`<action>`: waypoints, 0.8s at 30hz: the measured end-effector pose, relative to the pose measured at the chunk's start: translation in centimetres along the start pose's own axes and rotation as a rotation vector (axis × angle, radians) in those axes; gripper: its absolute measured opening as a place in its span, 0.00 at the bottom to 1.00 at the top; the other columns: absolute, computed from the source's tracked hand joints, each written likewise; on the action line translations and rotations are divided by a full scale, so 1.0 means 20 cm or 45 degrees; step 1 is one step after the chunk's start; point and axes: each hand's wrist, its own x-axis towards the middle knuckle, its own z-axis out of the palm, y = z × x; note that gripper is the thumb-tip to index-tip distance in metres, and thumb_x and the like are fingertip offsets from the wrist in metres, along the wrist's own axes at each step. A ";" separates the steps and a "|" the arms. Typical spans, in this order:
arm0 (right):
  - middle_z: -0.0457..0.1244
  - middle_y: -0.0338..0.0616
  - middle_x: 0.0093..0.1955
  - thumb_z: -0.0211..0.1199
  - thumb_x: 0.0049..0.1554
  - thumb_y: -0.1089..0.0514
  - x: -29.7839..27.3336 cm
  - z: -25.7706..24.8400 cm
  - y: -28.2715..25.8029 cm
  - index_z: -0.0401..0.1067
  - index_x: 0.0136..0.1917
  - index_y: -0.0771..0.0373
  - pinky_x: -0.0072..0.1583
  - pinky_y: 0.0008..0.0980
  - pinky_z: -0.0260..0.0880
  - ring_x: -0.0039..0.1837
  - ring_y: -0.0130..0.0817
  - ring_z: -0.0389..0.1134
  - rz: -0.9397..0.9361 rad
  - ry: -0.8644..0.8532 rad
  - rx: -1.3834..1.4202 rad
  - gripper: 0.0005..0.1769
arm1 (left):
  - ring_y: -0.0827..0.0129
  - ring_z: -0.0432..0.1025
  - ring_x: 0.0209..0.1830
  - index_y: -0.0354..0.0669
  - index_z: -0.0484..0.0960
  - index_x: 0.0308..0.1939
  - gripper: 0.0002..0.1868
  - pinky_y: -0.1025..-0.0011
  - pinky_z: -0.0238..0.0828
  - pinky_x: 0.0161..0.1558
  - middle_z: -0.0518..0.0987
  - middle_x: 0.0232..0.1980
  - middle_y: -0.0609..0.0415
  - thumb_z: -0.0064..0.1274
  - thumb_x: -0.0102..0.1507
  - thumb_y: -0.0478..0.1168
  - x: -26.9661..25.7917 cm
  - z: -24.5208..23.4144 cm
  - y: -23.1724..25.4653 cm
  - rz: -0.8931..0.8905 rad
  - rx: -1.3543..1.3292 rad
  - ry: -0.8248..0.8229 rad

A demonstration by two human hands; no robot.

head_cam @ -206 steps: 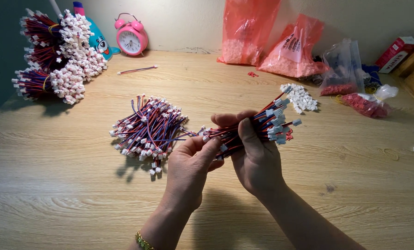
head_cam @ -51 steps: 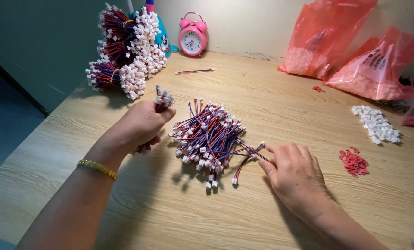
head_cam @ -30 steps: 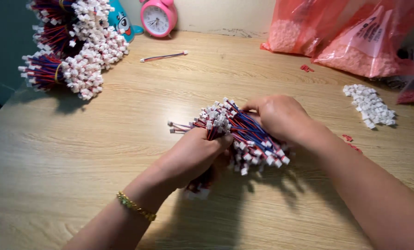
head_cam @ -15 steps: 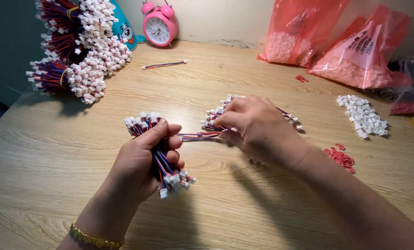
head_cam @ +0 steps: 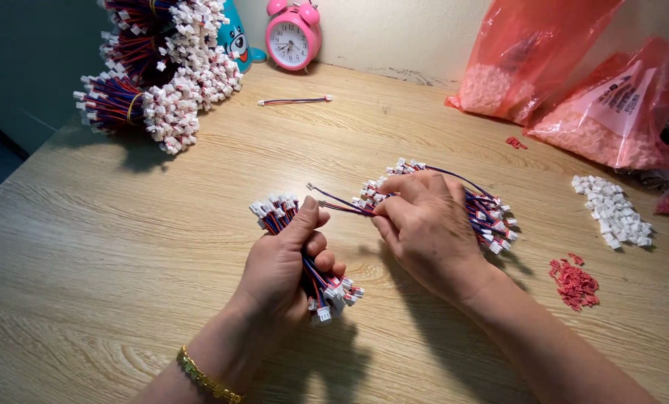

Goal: Bundling small electronic wire connectors and securing them with a rubber band

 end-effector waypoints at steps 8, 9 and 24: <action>0.63 0.26 0.49 0.62 0.53 0.46 -0.05 -0.10 -0.04 0.71 0.36 0.44 0.57 0.36 0.55 0.59 0.31 0.61 0.070 0.062 0.055 0.06 | 0.67 0.69 0.16 0.33 0.77 0.47 0.22 0.61 0.79 0.28 0.62 0.19 0.55 0.64 0.55 0.43 -0.03 0.05 -0.06 0.222 0.020 0.018; 0.64 0.27 0.49 0.63 0.52 0.47 -0.06 -0.09 -0.04 0.71 0.35 0.45 0.56 0.36 0.56 0.59 0.31 0.62 0.080 0.044 0.075 0.06 | 0.66 0.69 0.15 0.32 0.78 0.52 0.26 0.60 0.80 0.28 0.62 0.18 0.54 0.65 0.54 0.42 -0.02 0.05 -0.07 0.247 0.028 -0.015; 0.66 0.33 0.52 0.63 0.53 0.44 -0.08 -0.11 -0.10 0.74 0.38 0.48 0.55 0.49 0.52 0.57 0.41 0.61 0.075 -0.056 0.347 0.09 | 0.71 0.65 0.20 0.45 0.82 0.47 0.21 0.77 0.58 0.21 0.65 0.27 0.56 0.56 0.56 0.52 -0.04 0.09 -0.07 0.013 0.005 0.028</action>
